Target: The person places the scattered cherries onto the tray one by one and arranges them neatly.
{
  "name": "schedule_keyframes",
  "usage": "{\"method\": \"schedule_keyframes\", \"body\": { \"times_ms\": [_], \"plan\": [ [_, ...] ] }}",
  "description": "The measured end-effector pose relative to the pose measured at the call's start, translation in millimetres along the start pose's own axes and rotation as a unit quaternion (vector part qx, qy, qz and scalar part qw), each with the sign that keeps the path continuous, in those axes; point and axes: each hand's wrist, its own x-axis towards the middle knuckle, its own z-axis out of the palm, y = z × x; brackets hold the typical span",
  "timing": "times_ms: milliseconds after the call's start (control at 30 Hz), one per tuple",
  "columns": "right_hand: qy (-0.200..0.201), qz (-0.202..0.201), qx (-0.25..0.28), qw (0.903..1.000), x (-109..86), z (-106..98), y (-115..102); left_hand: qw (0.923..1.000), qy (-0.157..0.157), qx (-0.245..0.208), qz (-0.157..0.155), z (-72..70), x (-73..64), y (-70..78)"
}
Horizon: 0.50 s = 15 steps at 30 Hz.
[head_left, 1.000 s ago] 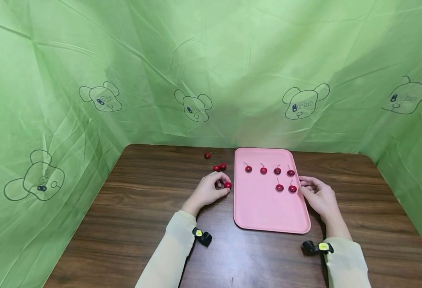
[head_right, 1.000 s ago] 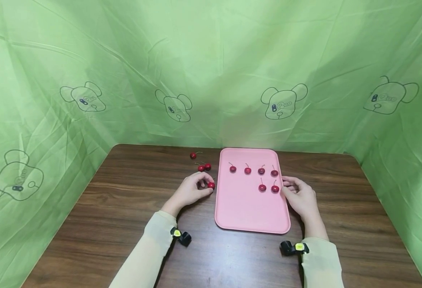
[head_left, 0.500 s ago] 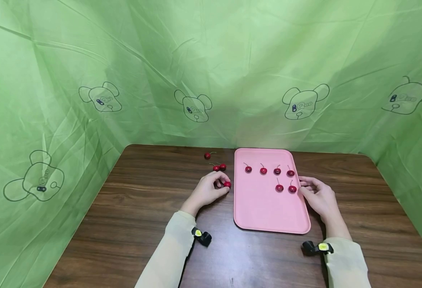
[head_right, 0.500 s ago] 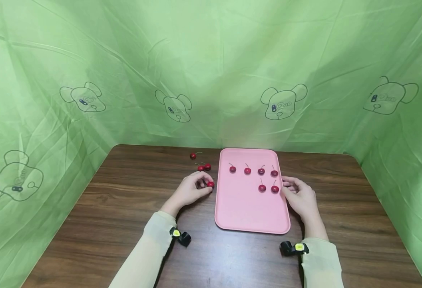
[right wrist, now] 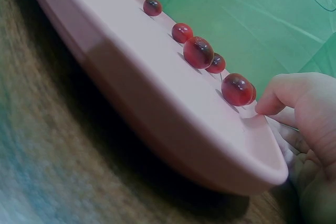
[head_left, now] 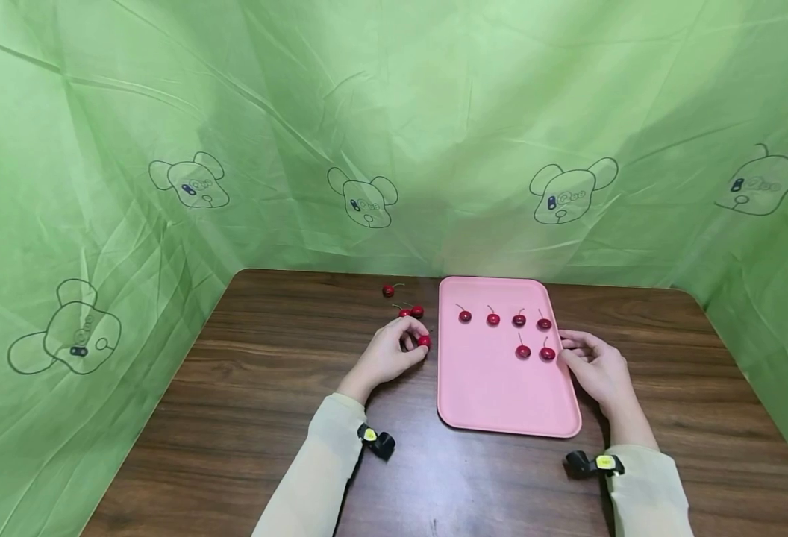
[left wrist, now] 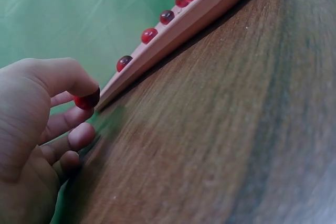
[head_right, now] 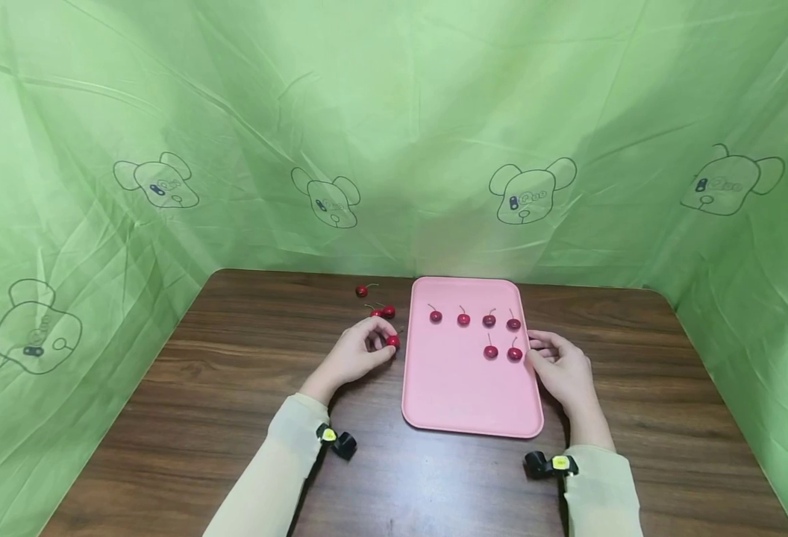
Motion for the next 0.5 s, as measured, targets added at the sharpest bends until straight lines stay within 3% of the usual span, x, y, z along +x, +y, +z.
{"method": "schedule_keyframes", "body": {
  "times_ms": [500],
  "plan": [
    [0.002,0.004,0.006,1.0000,-0.9,-1,-3,0.9995,0.012,-0.027,-0.004,-4.8,2.4,13.8]
  ]
}}
